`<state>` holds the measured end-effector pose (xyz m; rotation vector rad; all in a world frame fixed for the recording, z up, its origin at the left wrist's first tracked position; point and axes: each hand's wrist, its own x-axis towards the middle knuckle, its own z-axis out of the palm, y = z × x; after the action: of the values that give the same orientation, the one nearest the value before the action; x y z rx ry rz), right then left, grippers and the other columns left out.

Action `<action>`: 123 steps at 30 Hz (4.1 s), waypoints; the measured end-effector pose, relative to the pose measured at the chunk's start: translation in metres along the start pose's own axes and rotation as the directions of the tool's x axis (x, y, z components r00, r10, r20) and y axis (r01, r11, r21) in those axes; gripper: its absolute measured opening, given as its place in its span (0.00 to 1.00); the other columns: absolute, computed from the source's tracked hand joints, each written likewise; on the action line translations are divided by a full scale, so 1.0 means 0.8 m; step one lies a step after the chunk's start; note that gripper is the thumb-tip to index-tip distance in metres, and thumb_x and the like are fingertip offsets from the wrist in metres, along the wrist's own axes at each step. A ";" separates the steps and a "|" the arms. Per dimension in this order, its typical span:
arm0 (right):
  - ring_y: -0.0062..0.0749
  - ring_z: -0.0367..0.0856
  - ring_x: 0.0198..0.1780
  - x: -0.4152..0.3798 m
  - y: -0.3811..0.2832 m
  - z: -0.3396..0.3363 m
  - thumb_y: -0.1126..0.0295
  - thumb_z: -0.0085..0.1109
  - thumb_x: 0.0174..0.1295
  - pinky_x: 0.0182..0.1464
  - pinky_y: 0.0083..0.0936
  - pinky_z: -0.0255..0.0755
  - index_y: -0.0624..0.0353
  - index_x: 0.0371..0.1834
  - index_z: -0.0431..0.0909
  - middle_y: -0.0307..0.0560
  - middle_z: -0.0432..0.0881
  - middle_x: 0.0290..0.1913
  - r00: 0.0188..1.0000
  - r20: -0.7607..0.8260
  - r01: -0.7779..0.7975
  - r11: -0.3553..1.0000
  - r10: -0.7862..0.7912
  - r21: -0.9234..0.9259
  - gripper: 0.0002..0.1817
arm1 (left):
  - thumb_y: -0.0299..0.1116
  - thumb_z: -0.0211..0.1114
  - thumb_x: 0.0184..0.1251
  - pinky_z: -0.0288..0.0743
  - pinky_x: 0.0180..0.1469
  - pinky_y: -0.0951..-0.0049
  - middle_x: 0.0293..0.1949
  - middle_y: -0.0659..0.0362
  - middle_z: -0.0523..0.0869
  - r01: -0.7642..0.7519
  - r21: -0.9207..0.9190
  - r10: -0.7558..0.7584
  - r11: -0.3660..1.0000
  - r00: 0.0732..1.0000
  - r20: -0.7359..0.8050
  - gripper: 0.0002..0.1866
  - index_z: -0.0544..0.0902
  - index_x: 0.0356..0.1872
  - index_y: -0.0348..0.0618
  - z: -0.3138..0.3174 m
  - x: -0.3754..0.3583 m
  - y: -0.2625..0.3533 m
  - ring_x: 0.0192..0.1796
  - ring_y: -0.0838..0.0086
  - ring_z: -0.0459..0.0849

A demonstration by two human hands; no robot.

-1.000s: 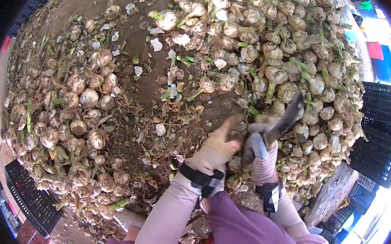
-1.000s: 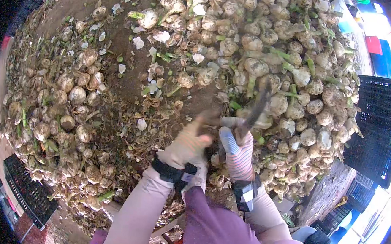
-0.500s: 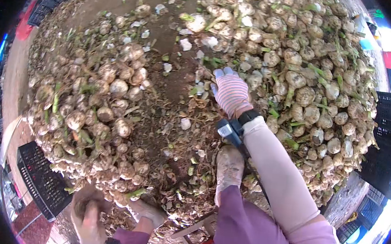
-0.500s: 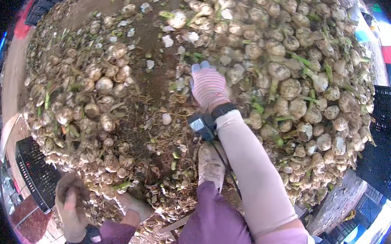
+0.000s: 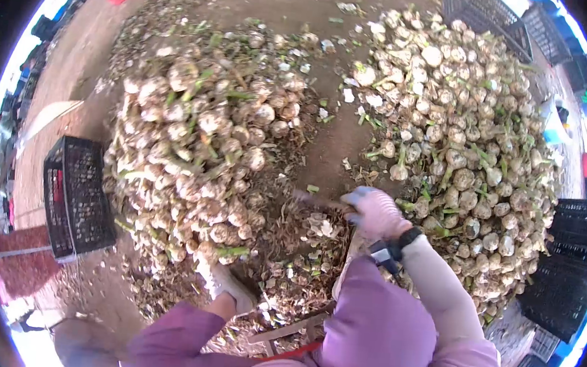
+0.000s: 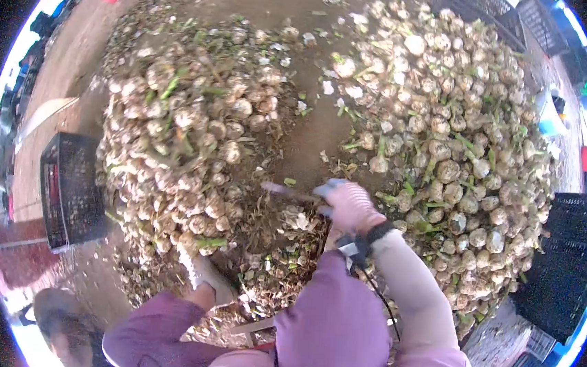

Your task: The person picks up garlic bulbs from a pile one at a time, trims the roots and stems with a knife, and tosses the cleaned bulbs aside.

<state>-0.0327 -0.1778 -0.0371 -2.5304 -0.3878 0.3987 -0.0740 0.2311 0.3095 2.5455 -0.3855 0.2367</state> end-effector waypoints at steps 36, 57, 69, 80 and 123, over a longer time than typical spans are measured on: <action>0.31 0.76 0.45 -0.316 -0.136 -0.202 0.69 0.54 0.62 0.49 0.31 0.73 0.53 0.48 0.76 0.44 0.78 0.43 0.571 -0.736 0.100 0.859 0.364 0.502 0.12 | 0.14 0.47 0.60 0.68 0.59 0.63 0.58 0.51 0.69 0.285 -0.672 -0.597 0.683 0.748 -0.289 0.28 0.68 0.61 0.50 -0.077 -0.437 -0.106 0.59 0.59 0.70; 0.33 0.71 0.55 -0.371 -0.094 -0.231 0.67 0.44 0.68 0.55 0.28 0.68 0.63 0.63 0.62 0.55 0.71 0.55 0.411 -0.896 0.108 0.967 0.166 0.229 0.22 | 0.27 0.57 0.64 0.71 0.32 0.81 0.33 0.62 0.82 0.321 -0.661 -0.633 0.678 0.712 -0.303 0.08 0.79 0.43 0.38 -0.026 -0.286 -0.099 0.31 0.80 0.78; 0.40 0.74 0.53 -0.262 -0.194 -0.237 0.68 0.48 0.64 0.54 0.33 0.72 0.55 0.63 0.64 0.54 0.68 0.60 0.487 -0.865 0.276 0.919 0.119 0.282 0.22 | 0.27 0.57 0.63 0.71 0.35 0.80 0.34 0.61 0.80 0.405 -0.628 -0.712 0.665 0.598 -0.368 0.11 0.78 0.45 0.36 -0.027 -0.351 -0.087 0.32 0.80 0.76; 0.35 0.73 0.52 -0.194 -0.261 -0.222 0.65 0.48 0.66 0.53 0.33 0.71 0.57 0.62 0.64 0.47 0.68 0.61 0.573 -0.804 0.655 0.502 0.159 0.565 0.22 | 0.26 0.56 0.65 0.71 0.32 0.83 0.36 0.63 0.81 0.516 -0.484 -0.708 0.706 0.509 -0.490 0.10 0.78 0.46 0.39 -0.057 -0.387 -0.041 0.31 0.82 0.78; 0.22 0.69 0.43 -0.147 -0.322 -0.225 0.56 0.51 0.64 0.45 0.21 0.68 0.60 0.65 0.57 0.38 0.69 0.46 0.797 -0.603 0.602 0.048 0.012 0.797 0.30 | 0.25 0.59 0.58 0.74 0.42 0.77 0.37 0.55 0.83 0.437 -0.445 -0.604 0.782 0.708 -0.367 0.13 0.79 0.44 0.32 -0.075 -0.270 -0.002 0.39 0.75 0.81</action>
<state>-0.1247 -0.0946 0.2740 -0.9821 -0.2934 -0.1736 -0.2822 0.3132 0.3059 2.0464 0.4801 0.5348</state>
